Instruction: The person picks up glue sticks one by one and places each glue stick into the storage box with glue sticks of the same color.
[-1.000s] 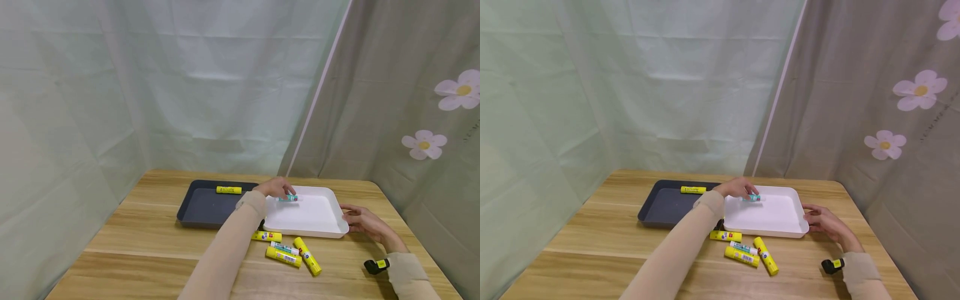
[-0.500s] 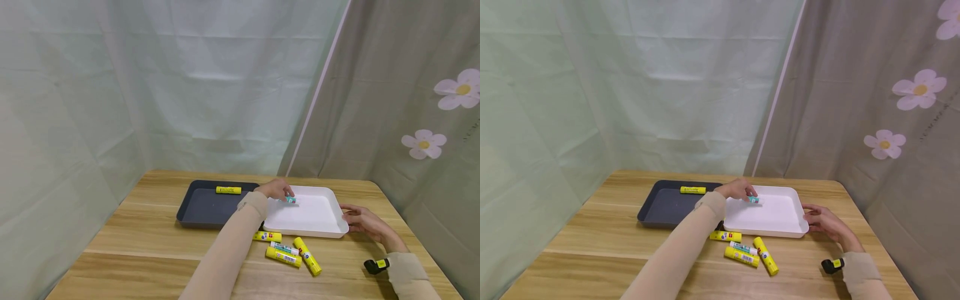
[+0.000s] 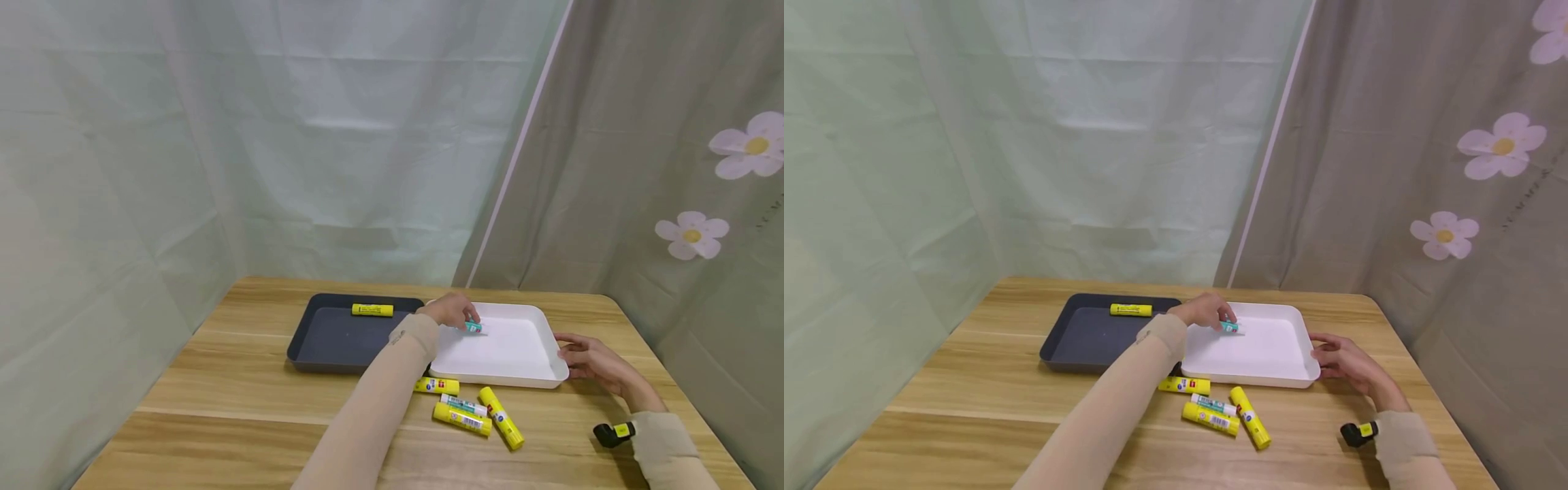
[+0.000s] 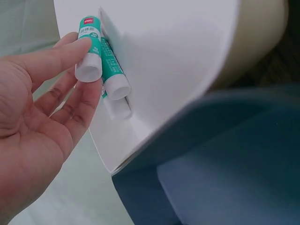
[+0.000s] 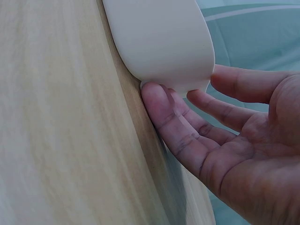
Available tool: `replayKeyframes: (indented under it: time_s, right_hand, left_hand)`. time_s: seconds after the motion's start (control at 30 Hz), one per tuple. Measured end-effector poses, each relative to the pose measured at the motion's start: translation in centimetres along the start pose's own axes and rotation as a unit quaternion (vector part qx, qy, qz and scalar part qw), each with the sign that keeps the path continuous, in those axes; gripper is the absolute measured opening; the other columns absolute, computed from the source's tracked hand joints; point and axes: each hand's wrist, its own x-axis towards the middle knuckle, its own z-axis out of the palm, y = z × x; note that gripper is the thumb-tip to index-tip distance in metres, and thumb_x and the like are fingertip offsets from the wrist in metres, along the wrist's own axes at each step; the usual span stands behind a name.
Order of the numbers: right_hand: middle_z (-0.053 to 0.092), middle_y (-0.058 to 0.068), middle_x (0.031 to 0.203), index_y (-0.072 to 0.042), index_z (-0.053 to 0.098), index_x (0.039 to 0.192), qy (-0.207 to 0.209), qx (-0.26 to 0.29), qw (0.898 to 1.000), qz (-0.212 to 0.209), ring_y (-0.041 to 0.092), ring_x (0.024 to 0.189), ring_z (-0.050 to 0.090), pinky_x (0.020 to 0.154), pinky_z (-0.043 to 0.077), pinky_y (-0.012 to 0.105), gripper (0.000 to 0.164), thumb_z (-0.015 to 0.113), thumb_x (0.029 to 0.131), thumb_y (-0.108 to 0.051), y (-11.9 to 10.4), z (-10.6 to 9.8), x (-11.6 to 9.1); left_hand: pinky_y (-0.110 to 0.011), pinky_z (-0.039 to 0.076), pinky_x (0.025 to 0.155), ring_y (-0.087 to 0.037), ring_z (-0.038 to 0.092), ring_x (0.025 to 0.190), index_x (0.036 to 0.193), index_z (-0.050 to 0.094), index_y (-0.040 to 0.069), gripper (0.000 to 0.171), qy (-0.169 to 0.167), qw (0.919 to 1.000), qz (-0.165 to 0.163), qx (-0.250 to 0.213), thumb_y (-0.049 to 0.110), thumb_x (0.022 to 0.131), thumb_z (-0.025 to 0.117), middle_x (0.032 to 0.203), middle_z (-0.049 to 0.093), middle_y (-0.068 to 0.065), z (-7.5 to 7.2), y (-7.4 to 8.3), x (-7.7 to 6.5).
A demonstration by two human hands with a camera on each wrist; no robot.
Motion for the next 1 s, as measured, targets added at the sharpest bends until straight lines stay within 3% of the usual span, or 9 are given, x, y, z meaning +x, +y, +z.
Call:
replayKeyframes:
  time_s: [0.3,0.63,1.0]
  right_hand:
    - [0.057,0.019,0.134,0.016,0.02,0.157,0.002,-0.003,1.0,0.003,0.02,0.099,0.065,0.084,0.059,0.035,0.07,0.058,0.105,-0.014,-0.06,-0.05,0.03]
    - [0.065,0.009,0.117,0.015,0.019,0.158,-0.005,0.005,1.0,0.001,0.018,0.098,0.066,0.083,0.06,0.035,0.072,0.058,0.105,-0.013,0.0,-0.07,0.02]
    - [0.066,0.008,0.115,0.016,0.018,0.157,-0.012,0.001,1.0,-0.004,0.018,0.098,0.067,0.082,0.06,0.035,0.072,0.058,0.105,-0.013,0.01,0.0,0.05]
  left_hand:
    - [-0.021,0.049,0.079,-0.013,0.055,0.094,0.12,0.078,0.014,0.031,0.003,0.9998,-0.004,0.021,-0.002,0.094,0.075,0.115,0.069,-0.003,0.18,-0.34,0.38]
    - [-0.021,0.047,0.074,-0.013,0.053,0.092,0.121,0.077,0.015,0.035,0.004,0.9998,-0.01,0.017,-0.005,0.093,0.074,0.115,0.067,-0.004,0.28,-0.54,0.16]
    - [-0.021,0.046,0.066,-0.015,0.053,0.092,0.122,0.077,0.017,0.041,0.02,0.9995,-0.022,0.011,-0.01,0.092,0.07,0.112,0.066,-0.003,0.5,-0.7,-0.29]
